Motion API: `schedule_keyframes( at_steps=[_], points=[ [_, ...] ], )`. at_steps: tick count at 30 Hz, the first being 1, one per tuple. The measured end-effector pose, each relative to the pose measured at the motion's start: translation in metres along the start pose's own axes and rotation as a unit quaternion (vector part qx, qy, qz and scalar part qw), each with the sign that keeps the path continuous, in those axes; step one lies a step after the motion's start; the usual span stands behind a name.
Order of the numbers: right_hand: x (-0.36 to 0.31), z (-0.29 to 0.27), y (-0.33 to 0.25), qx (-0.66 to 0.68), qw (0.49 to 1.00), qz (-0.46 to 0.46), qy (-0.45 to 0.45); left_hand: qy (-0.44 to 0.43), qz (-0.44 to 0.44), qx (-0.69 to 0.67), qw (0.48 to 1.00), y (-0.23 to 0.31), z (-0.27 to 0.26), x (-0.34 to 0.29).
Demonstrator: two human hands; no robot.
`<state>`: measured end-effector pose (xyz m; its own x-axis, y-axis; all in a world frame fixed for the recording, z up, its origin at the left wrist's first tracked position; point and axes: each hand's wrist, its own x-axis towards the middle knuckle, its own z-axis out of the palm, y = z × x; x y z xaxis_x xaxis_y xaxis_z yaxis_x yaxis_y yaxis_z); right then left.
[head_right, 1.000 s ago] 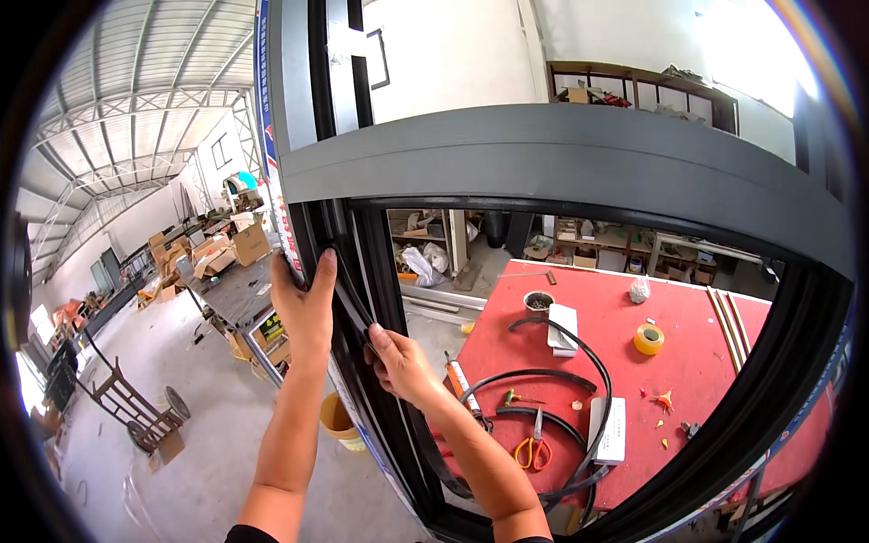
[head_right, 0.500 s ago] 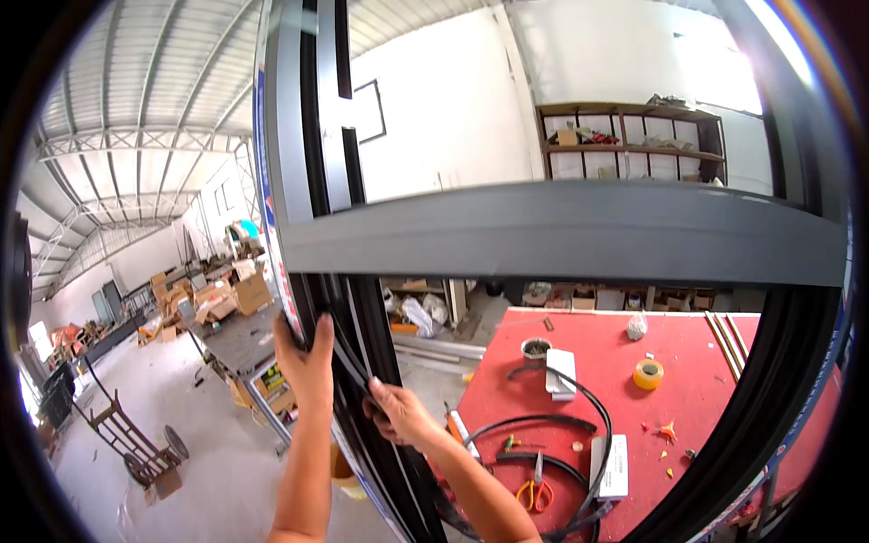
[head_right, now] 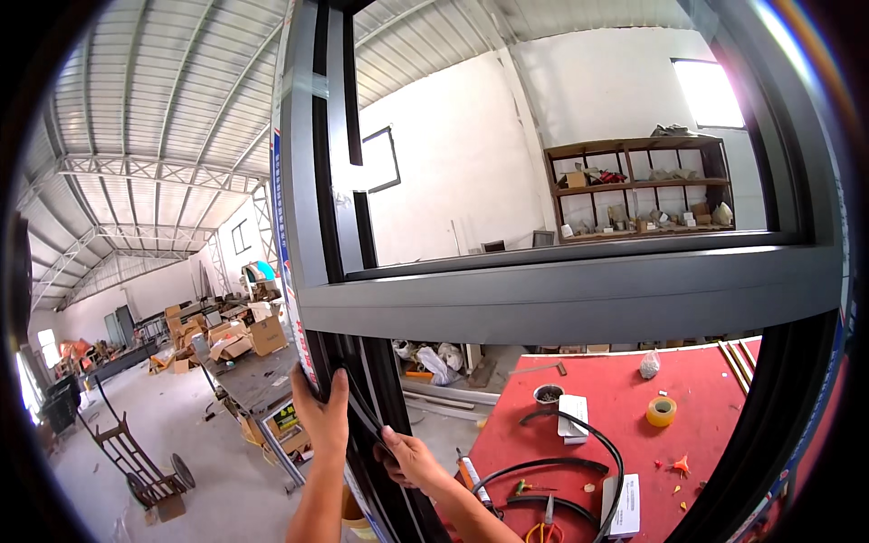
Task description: The person installs a rubber seal into a window frame, pressing the seal into the grooves of the frame and cutting the rubber strip with shears.
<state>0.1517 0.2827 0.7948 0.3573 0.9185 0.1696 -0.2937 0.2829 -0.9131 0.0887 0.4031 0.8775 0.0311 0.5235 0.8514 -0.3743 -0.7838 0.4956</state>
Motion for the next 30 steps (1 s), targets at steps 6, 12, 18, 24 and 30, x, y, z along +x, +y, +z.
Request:
schedule_keyframes(
  at_steps=[6, 12, 18, 24, 30],
  points=[
    [-0.001, 0.014, 0.002, -0.03, 0.998, -0.034, 0.049, 0.008, -0.006, 0.043, 0.999, 0.001, 0.0, 0.0],
    [0.012, 0.026, 0.031, -0.089, 0.977, -0.128, 0.147, 0.013, -0.018, 0.084, 0.996, 0.009, 0.001, 0.001],
    [0.022, 0.035, 0.035, -0.229, 0.912, -0.218, 0.262, 0.007, 0.071, 0.09, 0.993, -0.007, -0.006, -0.005],
    [0.029, 0.051, -0.008, -0.299, 0.872, -0.273, 0.274, 0.042, 0.06, 0.102, 0.992, -0.007, 0.0, -0.007],
    [0.033, 0.048, -0.016, -0.297, 0.877, -0.275, 0.261, 0.025, 0.038, 0.081, 0.996, 0.01, 0.006, 0.01]
  ],
)
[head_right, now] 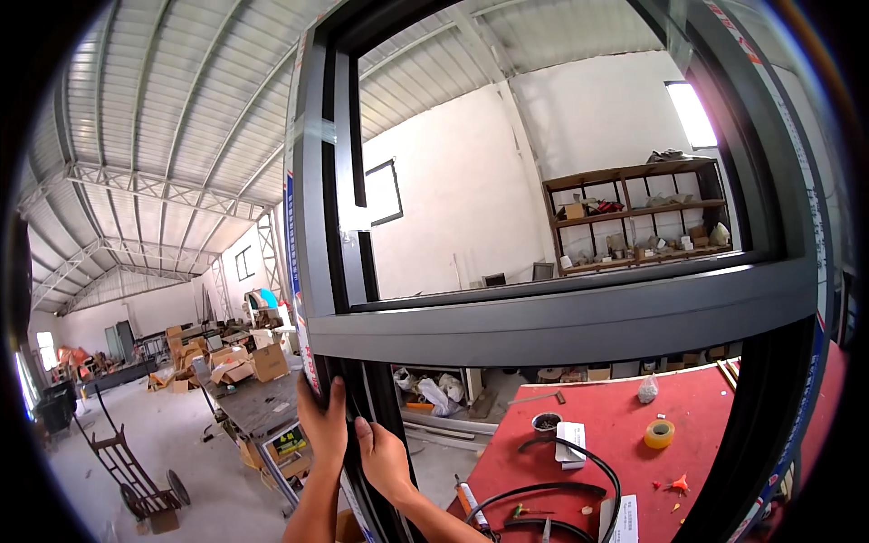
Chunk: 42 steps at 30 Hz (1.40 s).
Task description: The person installs a rubber seal into a window frame, pressing the seal into the grooves of the frame and cutting the rubber strip with shears.
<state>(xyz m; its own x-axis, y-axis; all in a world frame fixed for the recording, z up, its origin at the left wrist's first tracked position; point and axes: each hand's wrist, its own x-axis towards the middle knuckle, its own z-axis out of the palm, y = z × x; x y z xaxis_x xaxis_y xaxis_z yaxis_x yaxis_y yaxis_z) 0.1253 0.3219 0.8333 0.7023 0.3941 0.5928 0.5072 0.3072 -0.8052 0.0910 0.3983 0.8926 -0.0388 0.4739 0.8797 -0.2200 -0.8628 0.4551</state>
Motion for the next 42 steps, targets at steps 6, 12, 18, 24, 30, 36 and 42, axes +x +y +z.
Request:
schedule_keyframes(
  at_steps=[6, 12, 18, 24, 30, 36, 42],
  points=[
    [-0.015, -0.001, 0.001, 0.022, 0.998, 0.011, -0.05, 0.003, -0.003, 0.021, 1.0, -0.006, 0.002, 0.01],
    [-0.103, -0.009, 0.053, -0.044, 0.998, -0.034, 0.014, 0.004, 0.04, 0.015, 0.999, 0.001, 0.007, 0.013],
    [-0.151, -0.004, 0.124, -0.104, 0.992, -0.042, 0.062, -0.005, 0.002, 0.064, 0.998, -0.005, 0.021, 0.011],
    [-0.15, -0.006, 0.122, -0.085, 0.993, -0.045, 0.065, -0.084, 0.003, 0.009, 0.996, -0.026, 0.001, 0.004],
    [-0.158, -0.003, 0.119, -0.123, 0.986, -0.058, 0.094, 0.002, 0.032, 0.096, 0.995, -0.007, 0.015, -0.007],
    [-0.158, -0.003, 0.119, -0.143, 0.981, -0.056, 0.115, -0.018, 0.011, 0.134, 0.991, -0.015, 0.003, -0.02],
    [-0.183, -0.01, 0.134, -0.133, 0.985, -0.033, 0.101, 0.025, -0.005, 0.212, 0.977, 0.002, 0.016, -0.032]
  ],
)
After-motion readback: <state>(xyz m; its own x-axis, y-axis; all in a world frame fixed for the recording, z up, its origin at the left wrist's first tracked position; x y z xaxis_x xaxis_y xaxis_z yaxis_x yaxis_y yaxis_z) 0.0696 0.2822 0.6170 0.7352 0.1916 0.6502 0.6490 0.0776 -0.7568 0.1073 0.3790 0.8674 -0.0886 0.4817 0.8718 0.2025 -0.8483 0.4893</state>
